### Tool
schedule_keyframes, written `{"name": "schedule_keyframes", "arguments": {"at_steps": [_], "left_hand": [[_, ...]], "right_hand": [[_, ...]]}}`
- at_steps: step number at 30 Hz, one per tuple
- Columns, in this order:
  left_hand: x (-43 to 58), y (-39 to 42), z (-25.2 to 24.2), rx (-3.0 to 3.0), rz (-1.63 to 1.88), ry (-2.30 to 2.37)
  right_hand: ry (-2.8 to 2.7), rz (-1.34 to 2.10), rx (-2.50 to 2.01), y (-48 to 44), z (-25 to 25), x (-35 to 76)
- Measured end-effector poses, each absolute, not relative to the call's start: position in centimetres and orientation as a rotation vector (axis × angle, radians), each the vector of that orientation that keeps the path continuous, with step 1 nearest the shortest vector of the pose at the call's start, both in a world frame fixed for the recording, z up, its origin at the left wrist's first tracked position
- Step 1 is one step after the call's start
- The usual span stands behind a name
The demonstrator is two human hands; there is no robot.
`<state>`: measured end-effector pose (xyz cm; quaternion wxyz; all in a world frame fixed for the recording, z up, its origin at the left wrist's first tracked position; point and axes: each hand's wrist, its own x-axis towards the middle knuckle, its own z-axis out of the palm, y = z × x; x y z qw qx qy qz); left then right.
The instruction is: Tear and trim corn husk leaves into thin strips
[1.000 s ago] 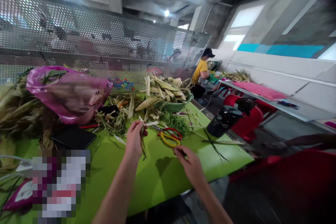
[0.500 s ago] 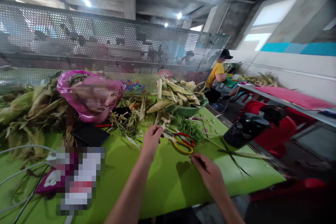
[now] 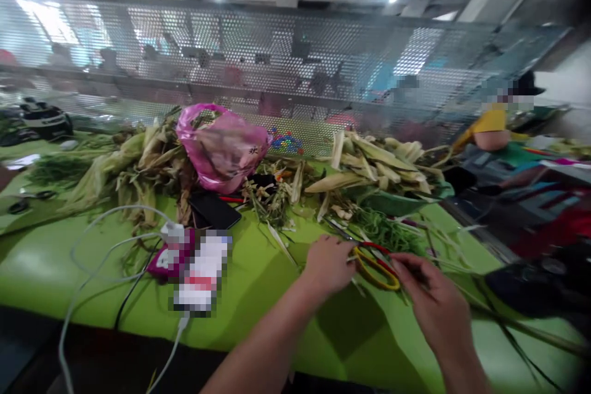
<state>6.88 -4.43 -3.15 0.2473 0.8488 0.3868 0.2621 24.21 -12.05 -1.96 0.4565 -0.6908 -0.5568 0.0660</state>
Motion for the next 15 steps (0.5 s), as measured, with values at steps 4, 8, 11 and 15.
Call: {"name": "schedule_keyframes", "arguments": {"at_steps": [4, 8, 11, 15], "left_hand": [[7.1, -4.8, -3.0, 2.333, 0.693, 1.074], [7.4, -5.2, -3.2, 2.335, 0.830, 1.075], [7.7, -5.0, -3.2, 2.253, 0.857, 1.154], [7.7, -4.6, -2.6, 2.115, 0.914, 1.201]], "right_hand": [[-1.668, 0.208, -1.486, -9.1, 0.7, 19.8], [-1.999, 0.302, -1.386, -5.6, 2.2, 15.9], [-2.066, 0.295, -1.427, -2.8, 2.1, 15.2], [-2.021, 0.395, -1.616, 1.0, 1.2, 16.3]]}}
